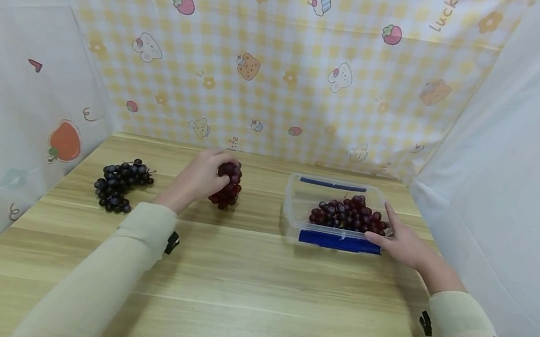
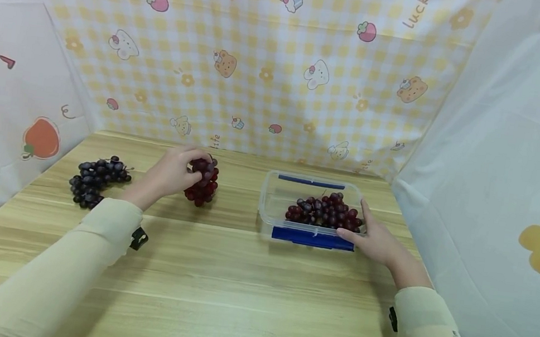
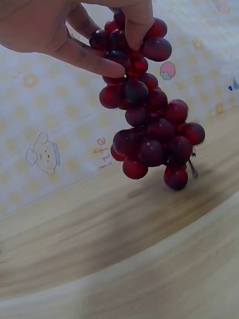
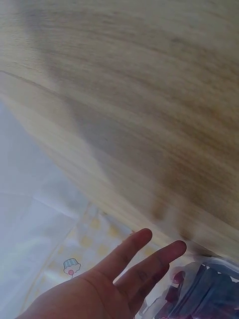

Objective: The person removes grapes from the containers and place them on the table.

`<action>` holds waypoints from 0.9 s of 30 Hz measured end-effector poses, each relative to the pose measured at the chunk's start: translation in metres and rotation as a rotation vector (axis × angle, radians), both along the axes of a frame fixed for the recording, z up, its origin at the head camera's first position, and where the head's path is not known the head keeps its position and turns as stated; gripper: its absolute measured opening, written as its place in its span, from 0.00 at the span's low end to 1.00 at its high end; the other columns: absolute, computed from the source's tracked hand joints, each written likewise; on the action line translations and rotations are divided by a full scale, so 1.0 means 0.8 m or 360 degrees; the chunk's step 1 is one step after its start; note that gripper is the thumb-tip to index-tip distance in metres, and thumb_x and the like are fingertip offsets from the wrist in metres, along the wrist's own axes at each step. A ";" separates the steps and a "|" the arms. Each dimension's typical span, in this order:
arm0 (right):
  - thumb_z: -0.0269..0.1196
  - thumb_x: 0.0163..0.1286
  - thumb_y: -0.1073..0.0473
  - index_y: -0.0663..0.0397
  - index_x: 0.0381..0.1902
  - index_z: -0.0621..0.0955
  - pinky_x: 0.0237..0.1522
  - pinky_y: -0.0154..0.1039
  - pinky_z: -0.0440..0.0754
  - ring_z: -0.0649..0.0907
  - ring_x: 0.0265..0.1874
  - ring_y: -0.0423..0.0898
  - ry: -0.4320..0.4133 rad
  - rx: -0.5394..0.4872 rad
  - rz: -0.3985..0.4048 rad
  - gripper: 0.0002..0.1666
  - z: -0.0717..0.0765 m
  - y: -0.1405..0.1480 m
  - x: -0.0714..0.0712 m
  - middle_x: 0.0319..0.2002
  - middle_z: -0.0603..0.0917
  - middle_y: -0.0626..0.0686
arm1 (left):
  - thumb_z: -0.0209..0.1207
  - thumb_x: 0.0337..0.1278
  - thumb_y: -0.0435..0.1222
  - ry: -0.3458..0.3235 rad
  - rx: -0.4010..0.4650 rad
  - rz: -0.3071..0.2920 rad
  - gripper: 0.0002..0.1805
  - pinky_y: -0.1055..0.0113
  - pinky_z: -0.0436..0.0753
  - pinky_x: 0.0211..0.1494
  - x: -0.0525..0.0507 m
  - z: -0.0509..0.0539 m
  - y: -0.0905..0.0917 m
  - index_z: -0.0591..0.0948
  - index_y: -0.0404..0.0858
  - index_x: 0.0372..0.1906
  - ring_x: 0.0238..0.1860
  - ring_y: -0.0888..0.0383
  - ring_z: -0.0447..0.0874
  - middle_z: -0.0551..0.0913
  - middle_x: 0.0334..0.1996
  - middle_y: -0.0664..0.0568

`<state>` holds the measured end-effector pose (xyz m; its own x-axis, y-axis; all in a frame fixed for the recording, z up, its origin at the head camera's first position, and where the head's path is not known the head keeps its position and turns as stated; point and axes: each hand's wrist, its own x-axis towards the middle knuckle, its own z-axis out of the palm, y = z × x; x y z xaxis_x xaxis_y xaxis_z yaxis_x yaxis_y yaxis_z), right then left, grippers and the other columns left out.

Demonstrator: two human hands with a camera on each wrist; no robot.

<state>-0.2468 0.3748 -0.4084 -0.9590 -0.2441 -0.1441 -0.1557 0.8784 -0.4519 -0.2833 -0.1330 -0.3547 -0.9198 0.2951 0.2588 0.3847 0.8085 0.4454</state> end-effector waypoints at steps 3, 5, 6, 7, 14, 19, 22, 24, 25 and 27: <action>0.57 0.77 0.27 0.47 0.86 0.26 0.66 0.76 0.74 0.79 0.65 0.76 0.0002 0.0002 0.0000 0.67 0.000 0.001 0.000 0.75 0.64 0.82 | 0.63 0.65 0.32 -0.0004 -0.0021 0.0013 0.24 0.36 0.74 0.77 0.001 -0.004 -0.005 0.83 0.42 0.65 0.75 0.35 0.72 0.77 0.72 0.39; 0.56 0.77 0.27 0.47 0.86 0.26 0.66 0.76 0.74 0.79 0.65 0.76 0.0000 0.0006 0.0001 0.67 -0.001 0.001 -0.001 0.75 0.63 0.82 | 0.62 0.64 0.32 -0.0001 -0.0058 0.0016 0.24 0.36 0.74 0.77 0.001 -0.006 -0.007 0.83 0.42 0.65 0.75 0.34 0.72 0.78 0.71 0.38; 0.56 0.77 0.27 0.47 0.86 0.26 0.66 0.76 0.74 0.79 0.65 0.76 -0.0001 0.0006 0.0000 0.67 -0.001 0.001 -0.001 0.75 0.64 0.82 | 0.62 0.65 0.32 -0.0009 -0.0071 0.0018 0.24 0.35 0.74 0.77 0.002 -0.007 -0.008 0.83 0.42 0.65 0.74 0.33 0.72 0.78 0.71 0.38; 0.56 0.77 0.27 0.47 0.86 0.26 0.66 0.76 0.75 0.80 0.65 0.76 -0.0002 0.0008 0.0000 0.67 -0.001 0.001 -0.001 0.75 0.64 0.82 | 0.62 0.65 0.32 -0.0016 -0.0083 0.0016 0.24 0.35 0.73 0.77 0.002 -0.008 -0.009 0.83 0.42 0.65 0.74 0.33 0.72 0.78 0.71 0.37; 0.56 0.78 0.27 0.47 0.86 0.26 0.65 0.76 0.75 0.80 0.65 0.76 0.0000 0.0022 0.0000 0.67 0.000 0.001 -0.001 0.74 0.66 0.82 | 0.63 0.65 0.31 -0.0056 -0.0168 -0.0037 0.22 0.35 0.73 0.77 0.006 -0.016 -0.012 0.84 0.41 0.64 0.73 0.33 0.72 0.79 0.69 0.36; 0.56 0.78 0.27 0.48 0.86 0.26 0.65 0.75 0.76 0.80 0.65 0.75 0.0007 0.0022 0.0004 0.67 -0.001 0.000 -0.001 0.74 0.66 0.82 | 0.62 0.65 0.28 -0.0082 -0.0268 -0.0117 0.23 0.38 0.78 0.73 0.009 -0.022 -0.008 0.85 0.40 0.64 0.69 0.34 0.77 0.81 0.64 0.36; 0.56 0.78 0.27 0.47 0.86 0.26 0.65 0.75 0.76 0.80 0.65 0.75 0.0013 0.0023 0.0005 0.67 -0.001 0.000 -0.002 0.74 0.66 0.82 | 0.61 0.65 0.27 -0.0114 -0.0366 -0.0154 0.24 0.42 0.81 0.71 0.012 -0.025 -0.004 0.85 0.41 0.65 0.68 0.36 0.80 0.82 0.63 0.37; 0.56 0.78 0.27 0.48 0.86 0.26 0.65 0.75 0.75 0.80 0.65 0.75 0.0007 0.0024 0.0002 0.67 0.000 0.000 -0.001 0.75 0.65 0.82 | 0.59 0.65 0.26 -0.0130 -0.0422 -0.0174 0.27 0.45 0.82 0.70 0.013 -0.026 -0.001 0.84 0.43 0.67 0.69 0.37 0.80 0.82 0.65 0.38; 0.56 0.78 0.27 0.48 0.86 0.26 0.65 0.75 0.75 0.79 0.65 0.76 0.0003 0.0025 -0.0001 0.68 0.000 0.000 -0.001 0.75 0.65 0.82 | 0.59 0.65 0.26 -0.0136 -0.0446 -0.0178 0.28 0.45 0.82 0.70 0.013 -0.026 0.000 0.83 0.44 0.69 0.70 0.37 0.79 0.82 0.67 0.38; 0.56 0.77 0.27 0.49 0.86 0.26 0.66 0.75 0.75 0.79 0.65 0.76 -0.0004 0.0024 -0.0004 0.68 0.001 -0.001 -0.001 0.75 0.65 0.82 | 0.59 0.66 0.27 -0.0139 -0.0472 -0.0190 0.30 0.45 0.82 0.70 0.014 -0.026 0.001 0.81 0.45 0.72 0.73 0.36 0.77 0.80 0.70 0.38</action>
